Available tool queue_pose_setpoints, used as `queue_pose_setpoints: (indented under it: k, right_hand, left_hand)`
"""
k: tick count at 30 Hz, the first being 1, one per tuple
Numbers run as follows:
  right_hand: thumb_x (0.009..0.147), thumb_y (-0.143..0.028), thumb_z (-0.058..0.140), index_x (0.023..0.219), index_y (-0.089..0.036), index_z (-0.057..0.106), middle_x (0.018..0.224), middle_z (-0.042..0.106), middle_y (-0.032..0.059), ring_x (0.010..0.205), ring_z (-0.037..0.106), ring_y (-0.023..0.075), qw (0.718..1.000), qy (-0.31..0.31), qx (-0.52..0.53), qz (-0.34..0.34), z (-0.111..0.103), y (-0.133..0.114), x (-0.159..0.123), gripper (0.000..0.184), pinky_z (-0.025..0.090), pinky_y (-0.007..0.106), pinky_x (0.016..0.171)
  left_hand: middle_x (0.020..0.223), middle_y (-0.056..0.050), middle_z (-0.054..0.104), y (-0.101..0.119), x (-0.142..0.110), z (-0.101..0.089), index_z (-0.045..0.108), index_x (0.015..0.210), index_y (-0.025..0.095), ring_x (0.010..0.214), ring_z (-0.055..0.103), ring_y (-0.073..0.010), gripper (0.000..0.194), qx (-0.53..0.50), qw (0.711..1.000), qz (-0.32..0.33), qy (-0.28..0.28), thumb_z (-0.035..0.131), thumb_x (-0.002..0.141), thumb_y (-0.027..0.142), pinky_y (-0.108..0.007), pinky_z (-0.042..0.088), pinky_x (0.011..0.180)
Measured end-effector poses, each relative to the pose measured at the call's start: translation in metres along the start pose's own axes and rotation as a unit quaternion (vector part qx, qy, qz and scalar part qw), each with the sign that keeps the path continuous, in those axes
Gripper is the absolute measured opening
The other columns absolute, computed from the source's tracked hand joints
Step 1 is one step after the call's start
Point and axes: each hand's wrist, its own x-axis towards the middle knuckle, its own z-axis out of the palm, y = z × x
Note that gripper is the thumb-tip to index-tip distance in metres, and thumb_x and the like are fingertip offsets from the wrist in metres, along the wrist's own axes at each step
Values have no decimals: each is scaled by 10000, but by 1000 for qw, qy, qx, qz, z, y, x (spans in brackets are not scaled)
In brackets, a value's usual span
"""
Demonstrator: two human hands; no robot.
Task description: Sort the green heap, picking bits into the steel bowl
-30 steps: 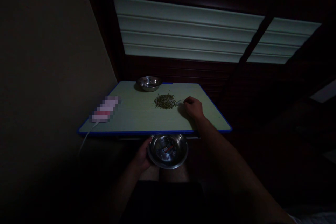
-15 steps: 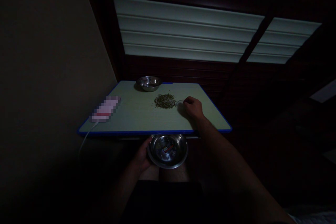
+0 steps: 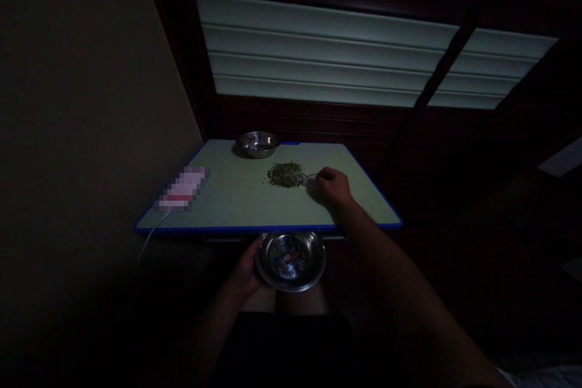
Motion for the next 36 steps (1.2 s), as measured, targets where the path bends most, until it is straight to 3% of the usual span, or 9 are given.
queue_pose_setpoints:
  k: [5, 12, 23, 36]
  right_hand:
    - [669, -257, 534, 694, -194, 674, 674, 666, -16, 691, 583, 147, 1000, -9, 15, -1, 1, 0, -1, 156, 428, 253, 657]
    - [660, -264, 536, 696, -186, 676, 659, 646, -11, 665, 567, 147, 999, -23, 23, -7, 3, 3, 0, 164, 414, 259, 639]
    - [665, -264, 541, 659, -173, 651, 628, 636, -8, 648, 561, 141, 998, -37, 42, -7, 2, -1, -2, 143, 409, 252, 633]
    - [697, -262, 544, 725, -182, 685, 707, 681, 8, 694, 594, 152, 1000, -2, -3, -8, 4, 4, 1, 165, 429, 265, 672]
  left_hand:
    - [842, -78, 783, 0, 0, -1, 720, 999, 138, 863, 723, -243, 240, 5, 1000, -6, -3, 591, 869, 294, -389, 490, 942]
    - [812, -84, 776, 2, -6, 10, 723, 920, 119, 833, 718, -231, 227, 7, 999, -1, 37, 553, 897, 268, -385, 490, 940]
    - [812, -89, 776, 3, -6, 9, 725, 891, 121, 832, 719, -234, 229, 0, 1000, -5, 30, 546, 901, 263, -380, 492, 931]
    - [781, -73, 777, 3, -6, 10, 718, 863, 125, 761, 722, -213, 218, -1, 999, -12, 33, 552, 898, 262, -360, 521, 865]
